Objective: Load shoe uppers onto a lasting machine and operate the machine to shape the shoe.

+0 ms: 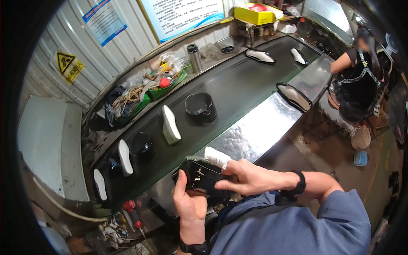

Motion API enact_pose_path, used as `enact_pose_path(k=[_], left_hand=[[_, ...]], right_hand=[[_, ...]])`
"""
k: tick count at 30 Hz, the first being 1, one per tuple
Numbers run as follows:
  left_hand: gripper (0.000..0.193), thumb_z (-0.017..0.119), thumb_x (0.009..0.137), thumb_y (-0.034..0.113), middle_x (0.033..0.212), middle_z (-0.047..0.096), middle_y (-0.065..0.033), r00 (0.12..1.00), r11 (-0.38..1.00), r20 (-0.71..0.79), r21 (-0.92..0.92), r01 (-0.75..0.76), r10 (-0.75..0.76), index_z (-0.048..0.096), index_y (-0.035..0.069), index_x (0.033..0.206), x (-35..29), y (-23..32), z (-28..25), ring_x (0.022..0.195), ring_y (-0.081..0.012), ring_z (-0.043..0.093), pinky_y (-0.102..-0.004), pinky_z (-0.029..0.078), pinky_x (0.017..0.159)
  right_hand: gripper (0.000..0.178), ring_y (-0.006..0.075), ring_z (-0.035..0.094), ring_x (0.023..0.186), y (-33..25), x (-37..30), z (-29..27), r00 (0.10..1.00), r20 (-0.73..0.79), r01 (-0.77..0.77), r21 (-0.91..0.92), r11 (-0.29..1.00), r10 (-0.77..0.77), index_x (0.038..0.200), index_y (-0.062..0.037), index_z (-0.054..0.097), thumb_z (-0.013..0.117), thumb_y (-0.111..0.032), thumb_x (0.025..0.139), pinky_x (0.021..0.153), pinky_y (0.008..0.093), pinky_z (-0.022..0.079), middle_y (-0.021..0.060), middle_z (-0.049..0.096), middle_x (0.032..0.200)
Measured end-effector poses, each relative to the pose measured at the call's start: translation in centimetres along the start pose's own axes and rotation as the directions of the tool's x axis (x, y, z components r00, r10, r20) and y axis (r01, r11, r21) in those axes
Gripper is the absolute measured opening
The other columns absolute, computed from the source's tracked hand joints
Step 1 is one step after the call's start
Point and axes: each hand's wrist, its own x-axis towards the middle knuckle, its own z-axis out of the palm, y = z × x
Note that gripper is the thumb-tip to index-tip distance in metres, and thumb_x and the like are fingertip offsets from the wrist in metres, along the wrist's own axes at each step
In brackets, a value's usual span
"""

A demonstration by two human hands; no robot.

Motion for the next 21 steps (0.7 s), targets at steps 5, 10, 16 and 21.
enact_pose_path(k=[5,10,16,21], left_hand=[[0.012,0.066,0.095,0.009,0.093,0.071,-0.0077,0.948,0.951,-0.147,0.17,-0.256,0.282,0.07,0.009,0.084,-3.4,3.3,0.7,0.084,-0.0219,0.071,-0.0364,0.06,0.075],[0.021,0.069,0.096,0.016,0.087,0.069,-0.0039,0.811,0.866,-0.308,0.234,-0.442,0.497,0.066,0.006,0.078,-2.9,1.9,1.6,0.076,-0.0113,0.065,-0.0281,0.055,0.067],[0.055,0.05,0.105,0.039,0.059,0.058,0.0005,0.697,0.548,-0.109,0.707,-0.446,0.709,0.059,0.004,0.062,-0.2,-0.3,0.1,0.055,-0.0125,0.057,-0.0317,0.045,0.053],[0.037,0.058,0.098,0.02,0.067,0.07,-0.0168,0.46,-0.002,0.361,0.788,-0.615,0.811,0.07,-0.007,0.076,2.9,-2.4,-2.2,0.058,-0.0275,0.068,-0.037,0.049,0.053]], right_hand=[[0.035,0.0313,0.061,0.052,-2.4,-1.4,0.9,0.947,0.118,0.314,-0.149,0.938,-0.298,0.096,0.0028,0.056,0.072,-0.028,0.094,0.049,0.0399,0.045,0.0146,0.057,0.057],[0.042,0.0437,0.061,0.065,-3.6,-0.9,1.1,0.963,0.266,0.077,-0.16,0.984,-0.031,0.098,0.0053,0.05,0.073,-0.029,0.091,0.056,0.0466,0.045,0.0245,0.058,0.068],[0.074,0.013,0.056,0.11,-0.1,1.6,4.0,0.997,0.077,0.005,0.198,0.98,-0.02,0.145,0.0046,0.036,0.072,-0.034,0.094,0.081,0.0315,0.052,0.0161,0.056,0.125],[0.047,0.0034,0.052,0.097,1.7,3.6,5.1,0.993,-0.01,-0.086,0.603,0.793,0.115,0.139,0.0019,0.048,0.066,-0.016,0.099,0.079,0.0222,0.047,-0.002,0.06,0.113]])
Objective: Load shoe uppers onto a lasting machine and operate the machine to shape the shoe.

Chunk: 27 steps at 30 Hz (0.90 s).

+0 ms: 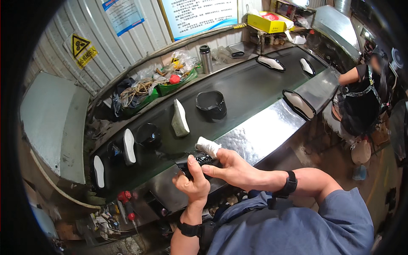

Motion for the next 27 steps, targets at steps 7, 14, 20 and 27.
enact_pose_path(k=[7,14,20,27], left_hand=[[0.06,0.048,0.099,0.056,0.127,0.062,-0.0079,0.546,0.149,0.391,-0.697,0.701,-0.741,0.057,0.007,0.133,-2.4,-4.3,1.1,0.114,-0.0212,0.06,-0.0371,0.048,0.095],[0.049,0.056,0.1,0.039,0.128,0.064,-0.0134,0.136,-0.246,0.776,-0.353,0.903,-0.615,0.058,-0.001,0.129,-3.9,-18.2,-1.0,0.119,-0.0286,0.06,-0.0462,0.046,0.106],[0.022,0.066,0.097,0.02,0.096,0.071,-0.0087,0.184,0.148,0.546,-0.11,0.983,-0.817,0.067,-0.001,0.102,-3.5,-18.9,1.1,0.086,-0.0159,0.068,-0.0317,0.055,0.078],[0.029,0.077,0.088,0.026,0.089,0.07,-0.0034,0.497,0.518,0.153,0.182,0.836,-0.855,0.074,-0.002,0.096,-3.7,-24.0,4.1,0.084,-0.0156,0.063,-0.032,0.049,0.078]], right_hand=[[0.039,0.0165,0.063,0.084,1.1,0.9,-3.8,0.98,-0.002,0.184,-0.362,0.914,-0.198,0.12,0.0052,0.059,0.072,-0.02,0.094,0.076,0.0343,0.051,0.0105,0.071,0.093],[0.029,0.0275,0.065,0.09,7.7,-4.2,-11.0,0.827,0.549,0.555,-0.831,-0.028,0.121,0.104,-0.0085,0.058,0.071,-0.02,0.08,0.117,0.0637,0.026,0.0053,0.064,0.078],[0.019,0.0245,0.06,0.095,15.0,-6.7,-12.2,0.9,0.413,0.433,-0.883,-0.183,0.137,0.099,-0.0098,0.06,0.06,-0.019,0.082,0.121,0.0627,0.019,0.0041,0.062,0.084],[0.043,0.0293,0.059,0.102,17.8,-4.4,-13.1,0.869,0.459,0.478,-0.875,0.076,-0.183,0.117,-0.0058,0.064,0.066,-0.009,0.075,0.12,0.0595,0.026,0.011,0.061,0.102]])
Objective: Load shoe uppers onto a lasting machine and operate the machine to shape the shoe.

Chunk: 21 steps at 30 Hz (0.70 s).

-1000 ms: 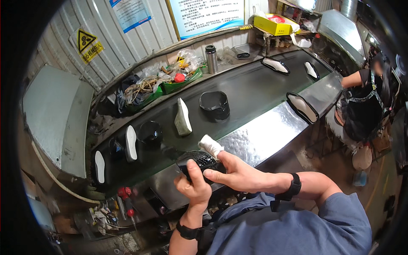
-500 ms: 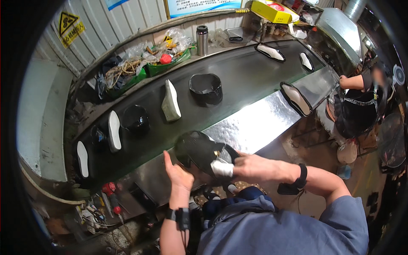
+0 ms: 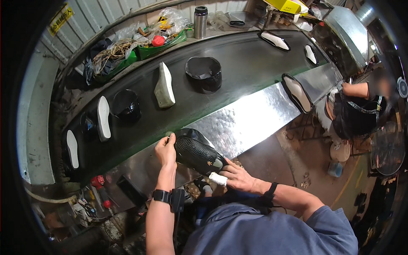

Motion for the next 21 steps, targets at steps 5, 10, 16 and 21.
enact_pose_path(k=[5,10,16,21], left_hand=[[0.029,0.08,0.082,0.028,0.091,0.073,-0.0163,0.941,0.936,-0.207,0.287,-0.204,0.269,0.077,0.001,0.093,3.0,-1.1,0.9,0.088,-0.0319,0.069,-0.0401,0.051,0.085],[0.03,0.075,0.09,0.023,0.093,0.074,-0.0128,0.957,0.983,-0.234,0.107,-0.148,0.169,0.074,-0.005,0.1,0.5,-3.2,-0.1,0.086,-0.0202,0.067,-0.0328,0.051,0.084],[0.064,0.076,0.089,0.029,0.129,0.06,-0.0189,0.983,0.985,-0.058,0.011,0.173,-0.173,0.049,-0.006,0.136,-1.6,-1.5,-0.7,0.111,-0.0227,0.06,-0.0348,0.048,0.095],[0.057,0.079,0.073,0.037,0.106,0.062,-0.025,0.977,0.802,-0.125,0.594,-0.066,0.172,0.057,-0.003,0.108,-4.1,-0.4,3.0,0.101,-0.0412,0.062,-0.0488,0.048,0.092]], right_hand=[[0.088,0.0394,0.044,0.134,0.2,3.8,1.7,0.843,-0.317,-0.294,0.405,0.866,0.434,0.146,0.0011,0.039,0.085,-0.018,0.074,0.116,0.0434,0.036,0.0209,0.044,0.144],[0.107,0.035,0.031,0.148,2.4,2.6,2.9,0.857,-0.18,-0.264,0.65,0.712,0.482,0.154,0.0021,0.025,0.09,-0.022,0.072,0.119,0.039,0.028,0.0209,0.029,0.16],[0.094,0.0394,0.031,0.146,3.3,0.1,1.7,0.97,-0.046,-0.186,0.491,0.851,0.238,0.153,-0.0004,0.028,0.081,-0.013,0.077,0.122,0.0519,0.024,0.0219,0.03,0.158],[0.088,0.0395,0.03,0.146,4.0,-0.3,2.1,0.975,-0.02,-0.183,0.489,0.853,0.221,0.153,-0.0008,0.028,0.077,-0.012,0.08,0.123,0.0507,0.022,0.0218,0.035,0.155]])
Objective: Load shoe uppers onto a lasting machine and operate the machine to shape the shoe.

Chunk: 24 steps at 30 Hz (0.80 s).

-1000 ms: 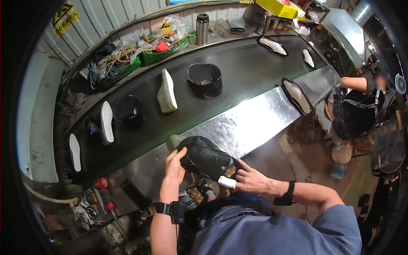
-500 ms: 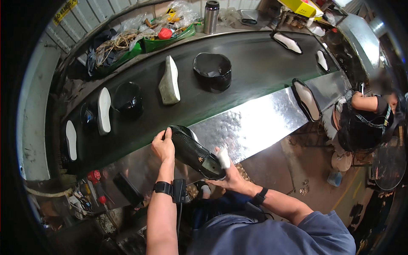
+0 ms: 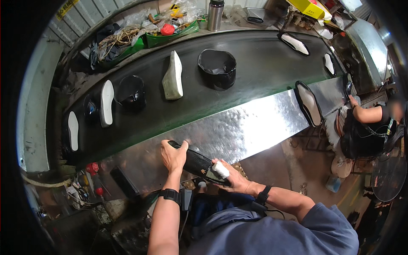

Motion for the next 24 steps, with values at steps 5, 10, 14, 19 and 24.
enact_pose_path(k=[5,10,14,19,24], left_hand=[[0.037,0.075,0.074,0.031,0.086,0.071,-0.02,0.991,0.991,-0.118,-0.124,0.046,-0.06,0.063,0.0,0.092,0.8,-1.3,0.7,0.087,-0.0397,0.068,-0.0479,0.051,0.081],[0.031,0.072,0.074,0.026,0.077,0.07,-0.0185,0.963,0.965,-0.201,-0.223,0.136,-0.182,0.063,-0.002,0.082,0.7,-2.7,-1.1,0.076,-0.0376,0.068,-0.0472,0.052,0.075],[0.026,0.072,0.073,0.021,0.07,0.067,-0.0139,0.919,0.902,-0.255,-0.39,0.186,-0.3,0.063,-0.003,0.08,-1.5,-3.4,-7.8,0.065,-0.0263,0.064,-0.0407,0.051,0.067],[0.027,0.074,0.073,0.02,0.068,0.064,-0.0101,0.86,0.86,-0.409,-0.506,0.064,-0.305,0.06,-0.003,0.078,-5.7,-5.7,-17.4,0.063,-0.0203,0.059,-0.0384,0.049,0.064],[0.025,0.075,0.076,0.018,0.069,0.064,-0.0085,0.782,0.861,-0.558,-0.506,-0.057,-0.277,0.06,-0.001,0.079,-14.1,-10.0,-25.9,0.064,-0.0184,0.058,-0.0363,0.049,0.065]], right_hand=[[0.083,0.0409,0.04,0.141,0.7,1.0,-0.2,1.0,-0.012,0.0,0.145,0.989,0.002,0.149,0.0002,0.035,0.079,-0.015,0.081,0.119,0.0473,0.031,0.0231,0.039,0.152],[0.078,0.0408,0.047,0.135,-0.5,1.4,0.8,0.99,-0.124,0.089,0.125,0.988,-0.074,0.142,0.0035,0.045,0.083,-0.012,0.076,0.113,0.0437,0.039,0.0249,0.046,0.147],[0.081,0.041,0.043,0.139,-5.2,3.1,-0.1,0.977,-0.062,0.21,0.141,0.967,-0.203,0.144,0.0049,0.042,0.083,-0.015,0.077,0.115,0.0431,0.036,0.0265,0.042,0.151],[0.101,0.0303,0.014,0.153,-13.7,8.1,-0.2,0.923,0.378,-0.304,0.605,0.736,0.071,0.157,0.0027,-0.001,0.068,-0.038,0.095,0.123,0.0408,0.017,0.022,0.015,0.164],[0.096,0.0234,0.039,0.138,-21.3,13.0,5.9,0.379,0.882,-0.871,0.239,0.429,0.279,0.157,-0.0009,0.014,0.059,-0.058,0.095,0.11,0.0345,0.036,0.0174,0.038,0.153]])
